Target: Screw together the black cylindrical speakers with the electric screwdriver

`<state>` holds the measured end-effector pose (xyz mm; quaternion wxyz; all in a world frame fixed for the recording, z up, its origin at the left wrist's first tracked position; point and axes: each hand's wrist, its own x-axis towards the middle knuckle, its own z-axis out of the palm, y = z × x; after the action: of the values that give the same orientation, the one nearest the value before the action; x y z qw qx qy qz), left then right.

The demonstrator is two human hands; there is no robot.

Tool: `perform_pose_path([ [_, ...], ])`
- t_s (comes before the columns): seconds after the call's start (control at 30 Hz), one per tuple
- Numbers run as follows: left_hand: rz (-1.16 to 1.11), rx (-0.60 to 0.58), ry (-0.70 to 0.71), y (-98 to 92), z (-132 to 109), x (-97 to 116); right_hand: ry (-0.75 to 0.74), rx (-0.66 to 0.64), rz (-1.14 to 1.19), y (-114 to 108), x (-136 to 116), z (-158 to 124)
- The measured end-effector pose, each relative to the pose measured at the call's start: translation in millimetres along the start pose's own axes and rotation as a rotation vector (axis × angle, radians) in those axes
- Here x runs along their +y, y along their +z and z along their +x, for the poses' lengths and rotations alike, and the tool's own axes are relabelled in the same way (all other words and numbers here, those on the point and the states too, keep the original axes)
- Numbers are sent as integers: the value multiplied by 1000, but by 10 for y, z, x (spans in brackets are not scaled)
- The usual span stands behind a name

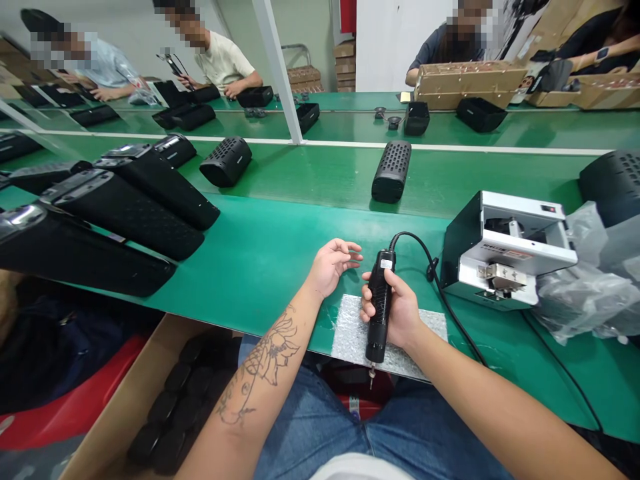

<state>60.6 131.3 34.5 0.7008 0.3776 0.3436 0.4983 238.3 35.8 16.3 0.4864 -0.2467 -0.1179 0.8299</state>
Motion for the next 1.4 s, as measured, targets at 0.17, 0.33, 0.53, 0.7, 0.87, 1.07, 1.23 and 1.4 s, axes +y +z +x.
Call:
perform_pose_path([
  [0.17, -9, 6, 4, 0, 2, -3, -1, 20, -11, 27, -6, -4],
  [0.33, -29, 8, -2, 0, -2, 3, -3, 48, -26, 42, -6, -3],
  [0.53, -50, 26, -1, 29, -2, 4, -2, 56, -50, 81, -4, -33],
  [0.7, -62, 37, 15, 37, -4, -10, -26, 83, -60, 133, -6, -40],
  [0.87, -83, 47, 20, 34, -9, -24, -43, 129, -68, 200, -10, -48],
  [1.07, -110, 46, 17, 26, -5, -37, -42, 167, -74, 238, -3, -43],
  [1.23, -118, 55, 17, 19, -2, -41, -35, 183, -74, 248, -2, -42],
  [1.4, -113, 71, 25, 26, 10, -60, -34, 182, -80, 260, -2, -44],
])
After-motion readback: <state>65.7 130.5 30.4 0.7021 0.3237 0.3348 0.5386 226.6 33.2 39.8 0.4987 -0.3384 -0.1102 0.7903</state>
